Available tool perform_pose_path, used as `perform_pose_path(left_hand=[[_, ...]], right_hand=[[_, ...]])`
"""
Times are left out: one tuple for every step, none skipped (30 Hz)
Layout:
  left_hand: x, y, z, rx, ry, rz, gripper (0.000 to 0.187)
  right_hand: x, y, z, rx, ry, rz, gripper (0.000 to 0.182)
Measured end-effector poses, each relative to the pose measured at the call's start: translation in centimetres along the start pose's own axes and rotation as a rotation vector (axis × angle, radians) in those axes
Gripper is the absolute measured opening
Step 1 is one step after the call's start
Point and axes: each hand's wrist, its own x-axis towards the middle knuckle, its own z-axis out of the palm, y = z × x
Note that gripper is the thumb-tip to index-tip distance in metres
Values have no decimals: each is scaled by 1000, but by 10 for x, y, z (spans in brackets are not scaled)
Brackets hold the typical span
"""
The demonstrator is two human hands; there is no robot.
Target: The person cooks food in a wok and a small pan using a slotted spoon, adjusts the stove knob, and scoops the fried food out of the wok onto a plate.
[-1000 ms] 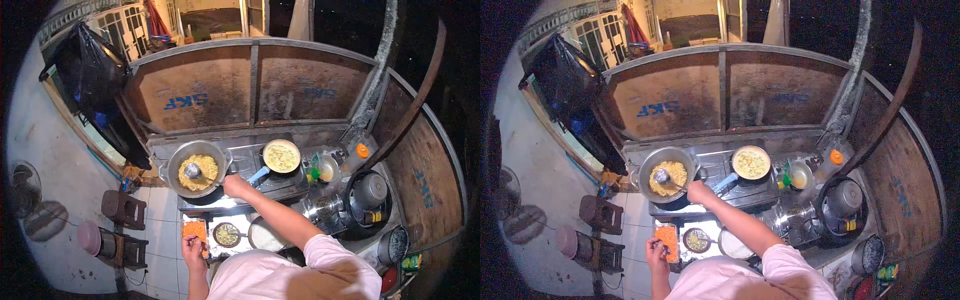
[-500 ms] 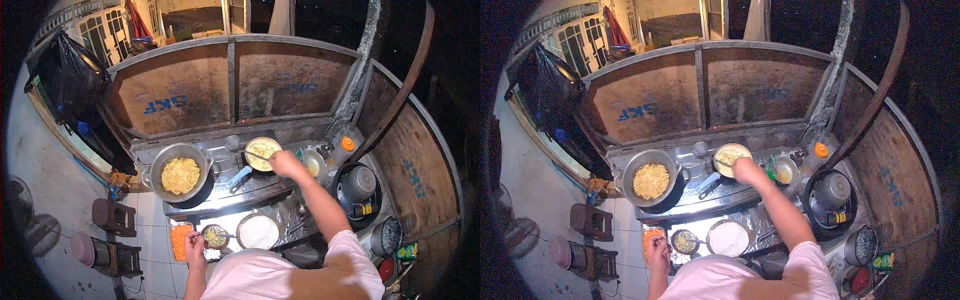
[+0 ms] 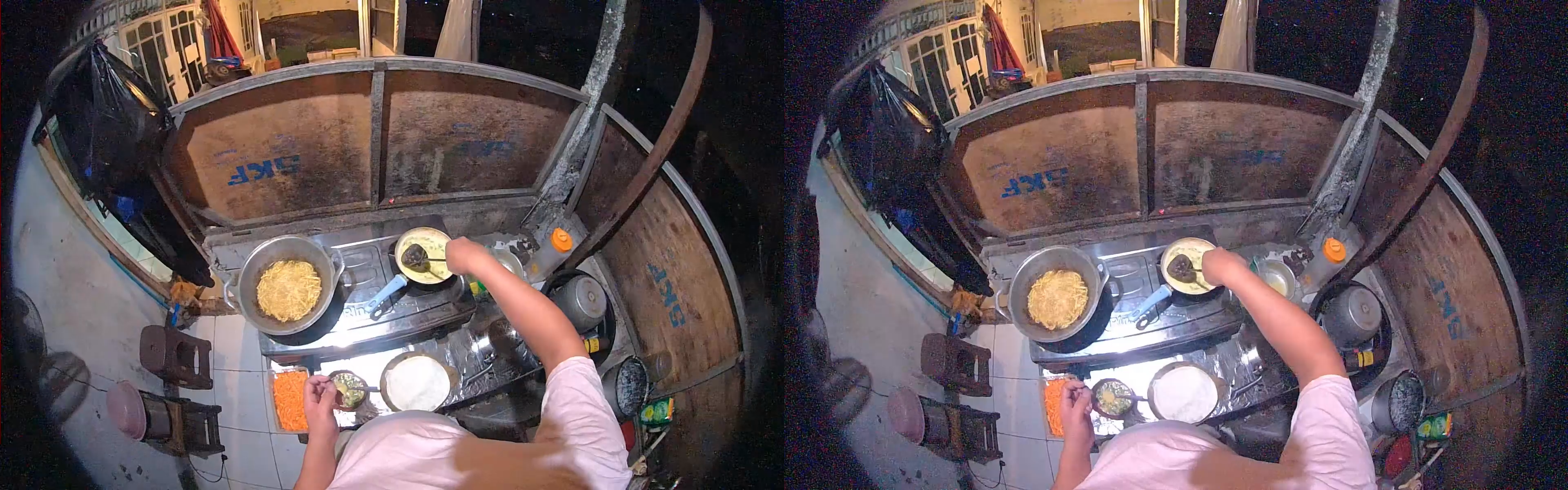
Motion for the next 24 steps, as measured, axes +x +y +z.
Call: perform_pose_path(left_hand=[[0,1,-2,4,11,-4,19],[-1,1,-5,8,23,-8,19],[-2,0,-7,4,27,-8,19],[-2,-1,-9,-23,44,-8,19],[-2,-1,-11,-52,61,-7,18],[-3,0,-12,-56,66,-6,18],[-4,2,-13,-59,68,-12,18],[-4,3,-15,-63,69,-18,18],[-4,2,-17,-66,72,-16,18],[-4,-1,-20,-81,82,-8,18],[-3,-3,-22,-95,90,1,18],[-3,-4,-24,-97,91,3,18],[-3,-4,-25,-102,102,-4,18],[-3,-4,-27,-106,112,-11,18],[-3,-5,-28,-107,113,-11,18],[-2,-6,-30,-100,115,-4,18],[-2,-7,-31,-92,117,3,18],[-2,-6,-31,-93,118,4,18],[-3,-4,-30,-102,122,1,18],[-3,-3,-29,-110,127,-2,17],[-2,-4,-29,-111,127,-1,17],[0,-5,-29,-104,155,8,18],[1,-6,-29,-97,184,17,20],[0,-4,-27,-98,184,18,20]], right_hand=[[3,-5,-3,-21,-8,-5,30],[5,-9,-7,-25,-9,-7,30],[7,-14,-10,-43,-11,-9,30],[9,-18,-14,-62,-10,-13,30],[13,-20,-17,-67,-9,-17,30],[16,-22,-18,-77,2,-34,29],[20,-24,-20,-86,14,-52,28],[25,-27,-23,-90,15,-56,28],[28,-30,-26,-117,-10,-53,27],[31,-32,-29,-142,-36,-49,27],[34,-35,-31,-145,-35,-51,27],[35,-37,-35,-155,-46,-35,26],[37,-40,-38,-165,-59,-19,26],[43,-40,-39,-166,-59,-19,26],[48,-42,-41,-178,-77,-51,26],[53,-43,-43,-191,-95,-83,26],[57,-43,-44,-192,-94,-83,26],[53,-46,-50,-215,-81,-74,27],[51,-48,-55,-238,-68,-66,29],[57,-47,-55,-239,-68,-66,29],[68,-45,-52,-259,-48,-77,31],[78,-43,-50,-278,-28,-89,32],[86,-41,-49,-278,-28,-89,32],[90,-41,-50,-285,18,-115,30]])
